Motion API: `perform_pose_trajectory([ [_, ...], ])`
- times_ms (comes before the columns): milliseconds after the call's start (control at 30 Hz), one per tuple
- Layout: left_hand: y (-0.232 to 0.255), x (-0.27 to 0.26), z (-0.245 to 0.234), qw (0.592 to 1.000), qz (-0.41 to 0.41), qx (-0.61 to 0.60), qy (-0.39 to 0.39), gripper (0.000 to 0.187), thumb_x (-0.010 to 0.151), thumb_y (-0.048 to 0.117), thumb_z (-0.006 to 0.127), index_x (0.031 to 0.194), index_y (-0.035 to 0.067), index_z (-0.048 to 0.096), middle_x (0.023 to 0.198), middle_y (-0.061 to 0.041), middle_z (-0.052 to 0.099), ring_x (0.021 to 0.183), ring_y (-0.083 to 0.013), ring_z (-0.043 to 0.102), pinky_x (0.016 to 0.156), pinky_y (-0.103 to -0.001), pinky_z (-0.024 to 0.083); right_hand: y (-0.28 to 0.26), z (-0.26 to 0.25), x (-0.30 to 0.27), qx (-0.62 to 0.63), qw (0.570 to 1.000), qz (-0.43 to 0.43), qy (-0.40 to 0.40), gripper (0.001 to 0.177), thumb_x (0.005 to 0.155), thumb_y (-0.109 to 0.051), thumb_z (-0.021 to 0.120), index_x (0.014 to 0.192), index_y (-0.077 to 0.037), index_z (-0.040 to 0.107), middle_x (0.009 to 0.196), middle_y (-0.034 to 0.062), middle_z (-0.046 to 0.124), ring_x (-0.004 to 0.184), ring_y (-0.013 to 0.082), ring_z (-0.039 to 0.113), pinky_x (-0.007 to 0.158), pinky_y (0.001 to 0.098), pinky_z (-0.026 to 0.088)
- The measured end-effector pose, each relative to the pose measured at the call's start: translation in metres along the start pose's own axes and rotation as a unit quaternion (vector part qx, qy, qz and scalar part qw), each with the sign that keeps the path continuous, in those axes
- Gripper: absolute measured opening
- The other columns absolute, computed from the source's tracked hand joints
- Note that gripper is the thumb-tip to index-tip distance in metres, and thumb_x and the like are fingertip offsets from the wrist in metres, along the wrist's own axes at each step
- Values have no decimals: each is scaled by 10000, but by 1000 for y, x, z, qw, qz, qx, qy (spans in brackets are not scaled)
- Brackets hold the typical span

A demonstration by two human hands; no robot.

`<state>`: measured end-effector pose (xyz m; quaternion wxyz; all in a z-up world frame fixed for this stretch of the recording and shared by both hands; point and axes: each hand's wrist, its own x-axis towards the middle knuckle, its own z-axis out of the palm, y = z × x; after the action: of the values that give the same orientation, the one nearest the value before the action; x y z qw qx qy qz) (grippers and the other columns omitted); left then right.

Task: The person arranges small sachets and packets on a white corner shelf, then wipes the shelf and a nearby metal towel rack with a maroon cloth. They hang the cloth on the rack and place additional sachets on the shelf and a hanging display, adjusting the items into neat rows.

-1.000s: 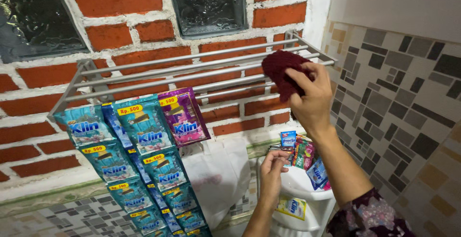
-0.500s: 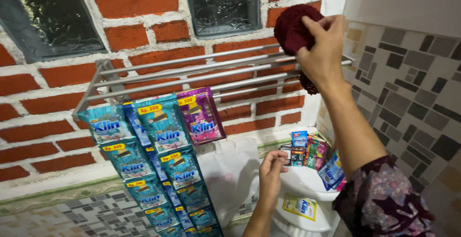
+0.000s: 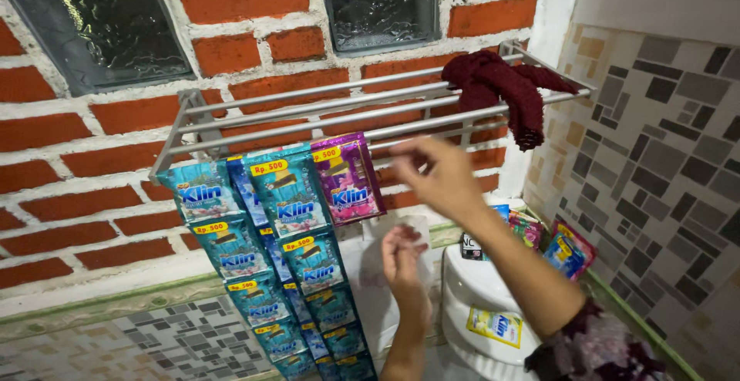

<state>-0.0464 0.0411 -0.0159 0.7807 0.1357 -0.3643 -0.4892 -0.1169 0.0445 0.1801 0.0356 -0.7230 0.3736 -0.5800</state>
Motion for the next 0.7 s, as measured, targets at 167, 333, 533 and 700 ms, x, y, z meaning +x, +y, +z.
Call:
perform_pose_trajectory([
  [167, 42, 9, 0, 998, 20, -18, 61, 460, 1015, 129, 445, 1457, 4, 424, 1394, -176, 554, 1261, -309, 584, 1063, -465, 483, 16, 50, -13, 149, 978, 134, -62, 257, 850, -141, 774, 1081, -35, 731, 904, 25, 752, 775, 51, 670, 662, 214, 553],
  [333, 70, 12, 1, 996, 54, -51, 44, 566, 1005, 134, 427, 1548, 22, 309, 1463, -220, 495, 1322, -348, 542, 1105, -494, 457, 30, 64, -17, 194, 968, 157, -15, 142, 861, -100, 765, 966, -5, 763, 822, -8, 743, 735, 37, 645, 656, 203, 525],
  [533, 80, 13, 0, 996, 41, -71, 31, 569, 1010, 123, 432, 1553, 13, 302, 1462, -224, 486, 1329, -343, 533, 1098, -516, 460, 17, 66, -17, 156, 977, 145, 9, 76, 846, -85, 732, 854, -10, 739, 699, -26, 648, 644, 19, 556, 560, 208, 450],
  [700, 83, 11, -2, 996, 17, -78, 36, 580, 982, 64, 489, 1532, 50, 302, 1410, -168, 474, 1287, -319, 545, 1077, -503, 488, 5, 54, -17, 148, 979, 136, 42, 52, 798, -59, 722, 794, -12, 700, 662, -41, 646, 595, 13, 556, 523, 201, 435],
])
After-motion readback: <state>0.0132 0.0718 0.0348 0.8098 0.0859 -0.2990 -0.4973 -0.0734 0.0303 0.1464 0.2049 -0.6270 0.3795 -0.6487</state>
